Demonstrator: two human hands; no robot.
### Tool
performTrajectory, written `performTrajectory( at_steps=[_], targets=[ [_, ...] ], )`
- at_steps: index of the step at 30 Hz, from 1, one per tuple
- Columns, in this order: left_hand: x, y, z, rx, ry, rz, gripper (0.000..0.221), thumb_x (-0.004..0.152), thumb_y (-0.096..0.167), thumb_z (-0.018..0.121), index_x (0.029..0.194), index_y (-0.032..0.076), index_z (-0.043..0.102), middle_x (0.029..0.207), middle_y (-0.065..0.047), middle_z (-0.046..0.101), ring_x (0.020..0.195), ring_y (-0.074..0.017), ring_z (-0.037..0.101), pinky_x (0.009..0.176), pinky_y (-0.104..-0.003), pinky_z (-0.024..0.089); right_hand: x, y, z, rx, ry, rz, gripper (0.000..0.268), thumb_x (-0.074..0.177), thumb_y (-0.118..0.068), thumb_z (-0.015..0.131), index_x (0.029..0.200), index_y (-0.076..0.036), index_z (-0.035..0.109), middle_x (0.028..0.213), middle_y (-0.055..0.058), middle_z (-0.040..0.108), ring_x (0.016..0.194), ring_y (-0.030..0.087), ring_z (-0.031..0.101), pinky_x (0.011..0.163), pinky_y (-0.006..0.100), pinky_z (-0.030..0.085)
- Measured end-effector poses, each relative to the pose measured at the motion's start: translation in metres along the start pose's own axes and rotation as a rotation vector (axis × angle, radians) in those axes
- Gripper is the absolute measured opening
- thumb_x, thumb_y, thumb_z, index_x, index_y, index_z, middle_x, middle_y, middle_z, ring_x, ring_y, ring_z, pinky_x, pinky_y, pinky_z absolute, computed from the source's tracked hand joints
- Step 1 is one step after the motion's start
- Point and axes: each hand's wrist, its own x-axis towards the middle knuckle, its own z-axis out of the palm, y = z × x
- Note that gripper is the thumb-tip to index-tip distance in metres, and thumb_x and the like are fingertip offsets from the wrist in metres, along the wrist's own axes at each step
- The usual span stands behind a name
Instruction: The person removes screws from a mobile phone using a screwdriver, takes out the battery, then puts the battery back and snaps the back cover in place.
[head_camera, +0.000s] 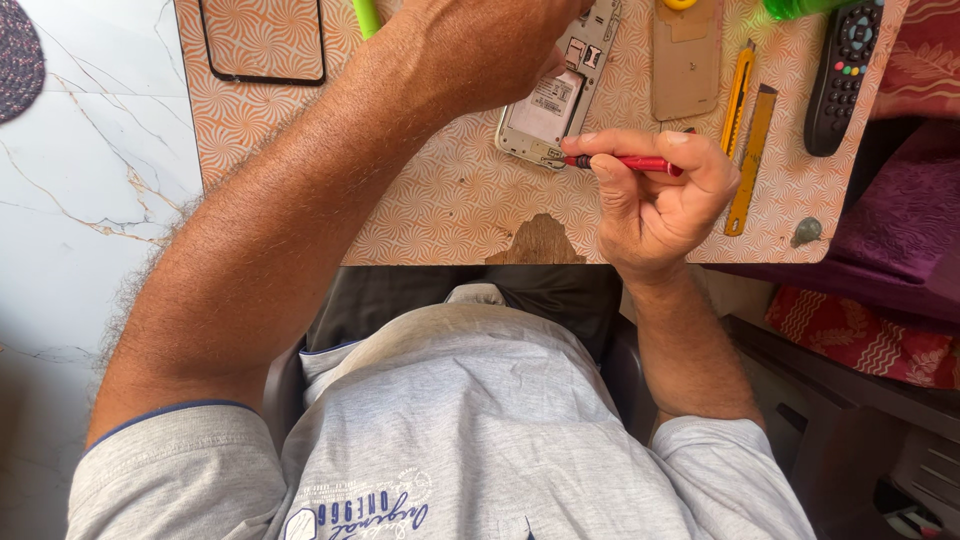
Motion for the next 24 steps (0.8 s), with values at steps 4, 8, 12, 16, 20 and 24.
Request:
performTrajectory(
  at_steps=[4, 8, 12, 16, 20, 24],
  targets=[
    [0.0001, -0.0006, -0.0005, -0.007, 0.044, 0.016, 0.037, 0.075, 0.034, 0.090, 0.101, 0.011, 0.077, 0.075, -0.003, 0.073, 0.062, -0.0168, 0.070, 0.052, -0.032, 0.055, 0.0019, -0.0002, -0.0001, -0.019, -0.018, -0.017, 0.041, 0.112, -0.004, 0.060, 0.135, -0.012, 0.028, 0.103, 0.026, 0.072, 0.088, 0.030, 0.079, 0.080, 0.035, 0.069],
    [0.0020, -0.0015, -0.0013, -0.044, -0.119, -0.028, 0.025, 0.077, 0.004, 0.078, 0.101, 0.012, 0.078, 0.075, -0.005, 0.073, 0.055, -0.0156, 0.068, 0.043, -0.032, 0.053, 0.0021, 0.0006, -0.0001, -0.028, -0.011, -0.024, 0.041, 0.111, -0.005, 0.061, 0.135, -0.012, 0.028, 0.101, 0.024, 0.072, 0.087, 0.030, 0.079, 0.078, 0.034, 0.070],
    [0.0016, -0.0011, -0.0029, -0.007, -0.129, -0.028, 0.028, 0.072, 0.002, 0.075, 0.098, 0.012, 0.078, 0.071, -0.006, 0.073, 0.052, -0.0165, 0.068, 0.038, -0.033, 0.051, 0.0011, 0.0023, -0.0009, -0.037, -0.007, -0.036, 0.041, 0.110, -0.005, 0.061, 0.134, -0.012, 0.029, 0.099, 0.024, 0.071, 0.085, 0.029, 0.079, 0.076, 0.034, 0.071],
    [0.0025, -0.0002, -0.0043, -0.005, -0.145, -0.027, 0.027, 0.071, 0.004, 0.075, 0.096, 0.012, 0.078, 0.070, -0.006, 0.073, 0.053, -0.0164, 0.068, 0.040, -0.033, 0.052, -0.0010, 0.0018, -0.0012, -0.034, 0.001, -0.009, 0.040, 0.111, -0.004, 0.060, 0.134, -0.012, 0.028, 0.102, 0.025, 0.072, 0.086, 0.029, 0.079, 0.076, 0.033, 0.069],
    [0.0014, -0.0014, -0.0050, -0.014, -0.116, -0.023, 0.028, 0.071, 0.003, 0.076, 0.097, 0.013, 0.078, 0.071, -0.006, 0.073, 0.054, -0.0168, 0.068, 0.040, -0.033, 0.052, -0.0005, 0.0010, -0.0012, -0.036, -0.008, -0.012, 0.041, 0.112, -0.004, 0.061, 0.135, -0.012, 0.028, 0.102, 0.024, 0.071, 0.086, 0.030, 0.079, 0.077, 0.034, 0.070],
    [0.0012, -0.0022, -0.0033, -0.011, -0.128, -0.023, 0.028, 0.071, 0.004, 0.076, 0.098, 0.013, 0.078, 0.071, -0.006, 0.073, 0.053, -0.0174, 0.068, 0.040, -0.033, 0.051, 0.0038, -0.0037, 0.0010, -0.026, -0.020, -0.006, 0.040, 0.113, -0.005, 0.061, 0.135, -0.011, 0.028, 0.105, 0.023, 0.072, 0.088, 0.029, 0.078, 0.079, 0.033, 0.069]
  ],
)
